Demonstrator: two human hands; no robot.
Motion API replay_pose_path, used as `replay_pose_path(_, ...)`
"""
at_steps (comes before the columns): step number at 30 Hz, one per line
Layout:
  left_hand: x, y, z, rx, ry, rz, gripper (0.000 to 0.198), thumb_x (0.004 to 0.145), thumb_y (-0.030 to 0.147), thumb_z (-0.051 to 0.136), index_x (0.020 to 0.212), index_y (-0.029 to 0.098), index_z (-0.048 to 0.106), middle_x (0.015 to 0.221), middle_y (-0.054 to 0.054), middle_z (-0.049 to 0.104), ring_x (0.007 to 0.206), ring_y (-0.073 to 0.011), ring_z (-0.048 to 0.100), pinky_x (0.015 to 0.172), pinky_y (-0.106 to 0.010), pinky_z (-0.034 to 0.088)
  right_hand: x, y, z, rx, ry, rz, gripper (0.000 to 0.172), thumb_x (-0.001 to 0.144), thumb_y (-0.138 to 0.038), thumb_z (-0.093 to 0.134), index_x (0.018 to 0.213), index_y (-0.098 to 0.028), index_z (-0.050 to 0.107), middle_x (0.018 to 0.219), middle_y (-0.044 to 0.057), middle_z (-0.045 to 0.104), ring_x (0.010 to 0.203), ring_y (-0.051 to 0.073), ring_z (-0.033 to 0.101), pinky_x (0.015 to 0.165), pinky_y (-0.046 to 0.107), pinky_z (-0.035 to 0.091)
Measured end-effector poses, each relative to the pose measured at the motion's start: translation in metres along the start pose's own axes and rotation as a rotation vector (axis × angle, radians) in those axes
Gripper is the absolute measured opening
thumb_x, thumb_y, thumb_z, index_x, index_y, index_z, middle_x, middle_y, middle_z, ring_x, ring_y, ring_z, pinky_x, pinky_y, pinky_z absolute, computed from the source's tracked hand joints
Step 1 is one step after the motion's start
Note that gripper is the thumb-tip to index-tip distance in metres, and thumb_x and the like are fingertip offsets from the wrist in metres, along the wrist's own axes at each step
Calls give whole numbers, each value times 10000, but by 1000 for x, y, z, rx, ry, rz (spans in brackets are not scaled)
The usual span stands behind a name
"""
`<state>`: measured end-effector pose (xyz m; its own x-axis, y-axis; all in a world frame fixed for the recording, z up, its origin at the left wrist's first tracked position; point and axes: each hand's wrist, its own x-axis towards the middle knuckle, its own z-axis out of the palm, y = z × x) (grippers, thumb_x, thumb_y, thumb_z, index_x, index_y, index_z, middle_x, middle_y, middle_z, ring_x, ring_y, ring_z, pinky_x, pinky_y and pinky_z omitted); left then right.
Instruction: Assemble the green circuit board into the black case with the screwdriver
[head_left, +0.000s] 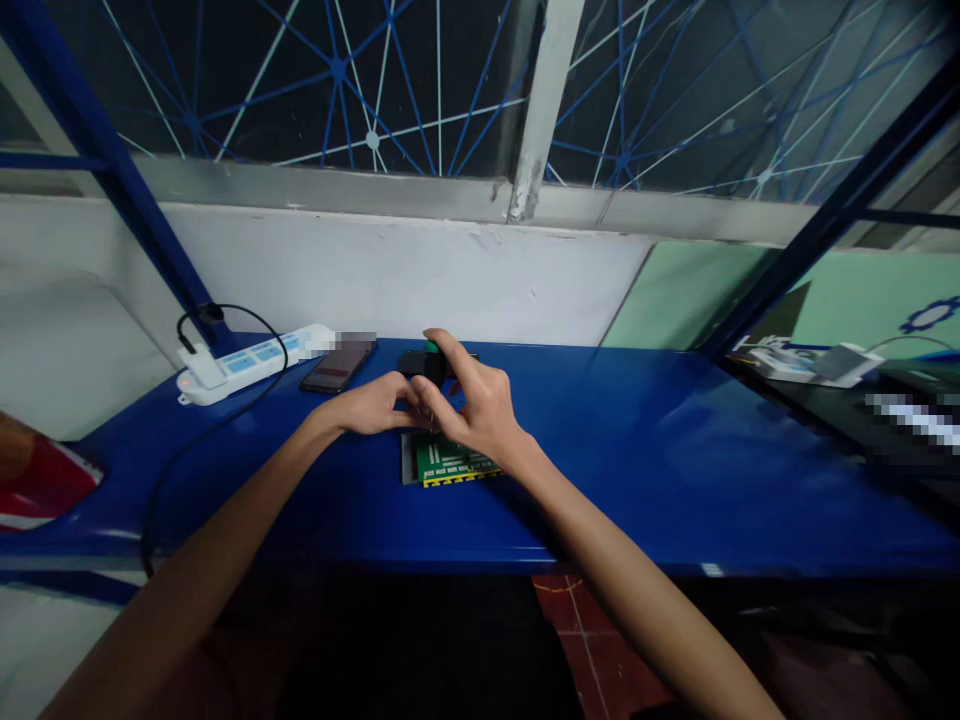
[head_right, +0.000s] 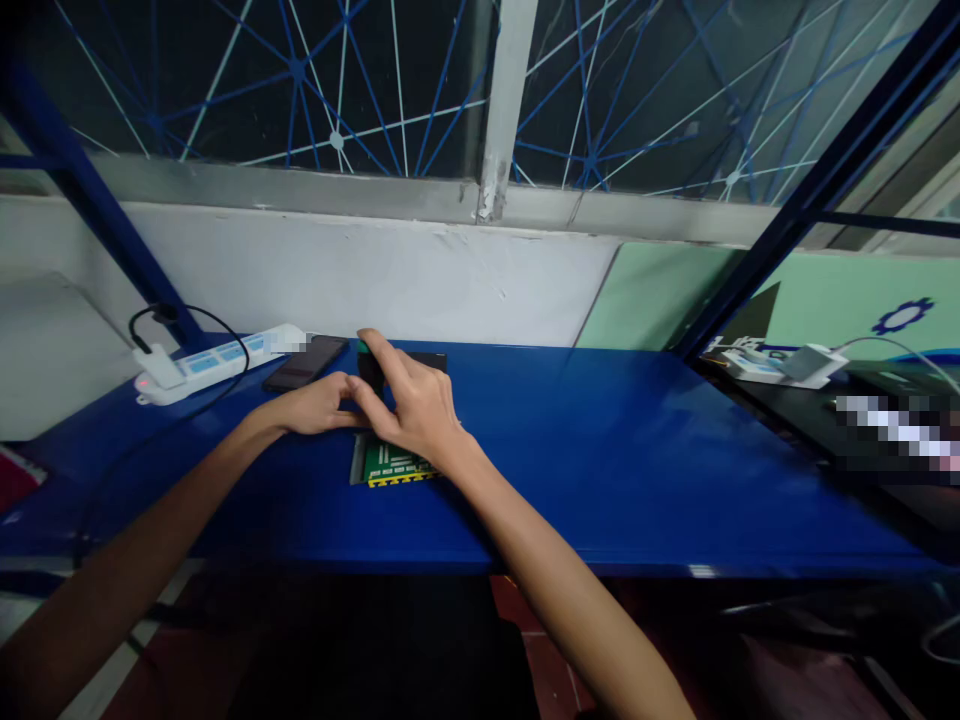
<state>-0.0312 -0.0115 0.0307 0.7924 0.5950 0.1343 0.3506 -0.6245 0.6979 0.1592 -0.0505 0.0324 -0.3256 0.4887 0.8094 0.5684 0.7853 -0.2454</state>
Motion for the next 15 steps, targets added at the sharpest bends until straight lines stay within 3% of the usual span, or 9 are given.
replay_pose_path(7, -1, 0, 1, 12, 17, -37, 192, 823, 329, 664, 930, 186, 734, 915, -70, 750, 854, -220, 677, 774, -328, 496, 0, -3, 4, 25, 18, 92, 476, 911, -495, 510, 1281, -196, 510, 741, 15, 636, 653, 148, 606, 618, 282, 483)
replay_pose_path(10, 0, 1, 2, 44, -5, -3, 251, 818, 379, 672, 988, 205, 732, 990, -76, 737, 892, -219, 666, 779, -323, 491, 2, 1, 1, 60, 86, 162, 483, 915, -480, 514, 1309, -202, 478, 765, 16, 637, 632, 145, 591, 618, 282, 480)
replay_pose_path(15, 7, 7, 14, 133, -10, -31, 503, 758, 506, 707, 1157, 201, 683, 994, -82, 700, 859, -195, 639, 714, -281, 477, 9, 47, -30, -61, 300, 406, 503, 907, -471, 506, 1339, -220, 454, 703, 4, 610, 565, 153, 550, 583, 297, 444)
